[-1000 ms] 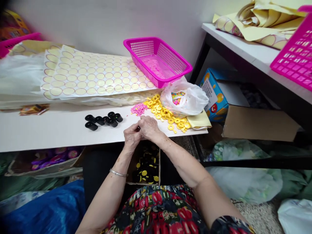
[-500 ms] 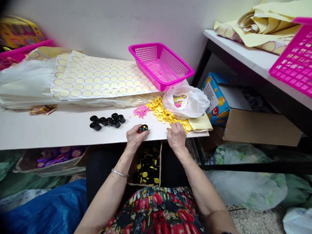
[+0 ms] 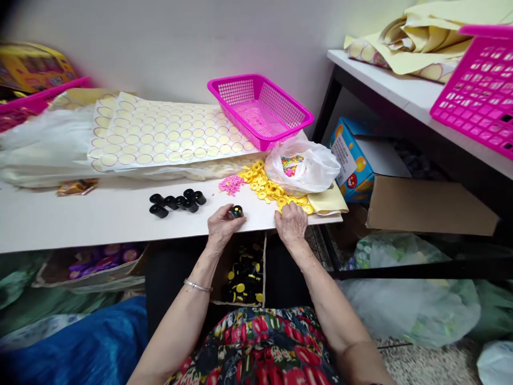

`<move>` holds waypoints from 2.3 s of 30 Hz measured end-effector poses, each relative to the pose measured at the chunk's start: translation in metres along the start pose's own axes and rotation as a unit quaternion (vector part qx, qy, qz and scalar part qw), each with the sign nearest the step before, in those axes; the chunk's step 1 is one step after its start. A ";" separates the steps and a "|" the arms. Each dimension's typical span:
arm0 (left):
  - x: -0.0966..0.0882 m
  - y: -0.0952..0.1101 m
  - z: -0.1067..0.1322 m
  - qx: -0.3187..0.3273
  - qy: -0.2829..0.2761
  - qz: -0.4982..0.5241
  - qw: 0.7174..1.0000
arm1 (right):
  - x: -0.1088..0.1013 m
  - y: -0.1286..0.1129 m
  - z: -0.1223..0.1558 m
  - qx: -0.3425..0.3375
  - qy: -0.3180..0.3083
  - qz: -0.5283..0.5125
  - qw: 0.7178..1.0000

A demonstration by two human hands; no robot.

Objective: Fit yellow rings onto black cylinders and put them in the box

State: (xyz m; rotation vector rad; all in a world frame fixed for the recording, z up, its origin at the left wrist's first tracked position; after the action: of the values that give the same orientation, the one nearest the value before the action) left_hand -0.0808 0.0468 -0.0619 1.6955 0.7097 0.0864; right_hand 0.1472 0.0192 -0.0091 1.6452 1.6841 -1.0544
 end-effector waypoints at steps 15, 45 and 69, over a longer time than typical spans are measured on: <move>0.002 0.002 -0.001 0.026 -0.029 0.016 0.999 | 0.002 0.006 0.007 0.057 -0.030 -0.019 0.998; -0.005 0.006 -0.001 -0.034 -0.050 0.178 0.982 | -0.009 -0.090 -0.012 -0.159 -0.011 -0.335 0.929; 0.001 0.016 -0.007 -0.145 -0.051 0.203 0.967 | 0.043 -0.095 -0.017 0.032 -0.133 -0.493 0.859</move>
State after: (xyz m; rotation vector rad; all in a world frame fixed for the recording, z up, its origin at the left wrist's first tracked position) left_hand -0.0760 0.0520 -0.0456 1.5263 0.2492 0.3709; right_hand 0.0521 0.0624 -0.0215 0.5102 2.3285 -1.6934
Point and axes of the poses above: each hand's wrist, its own z-axis away from the middle knuckle, its own x-axis out of the palm, y = z × x, the point moved 8 cm from there along -z, towards the middle knuckle, and after that the axes turned 15 degrees about y, right-handed, at the moved point
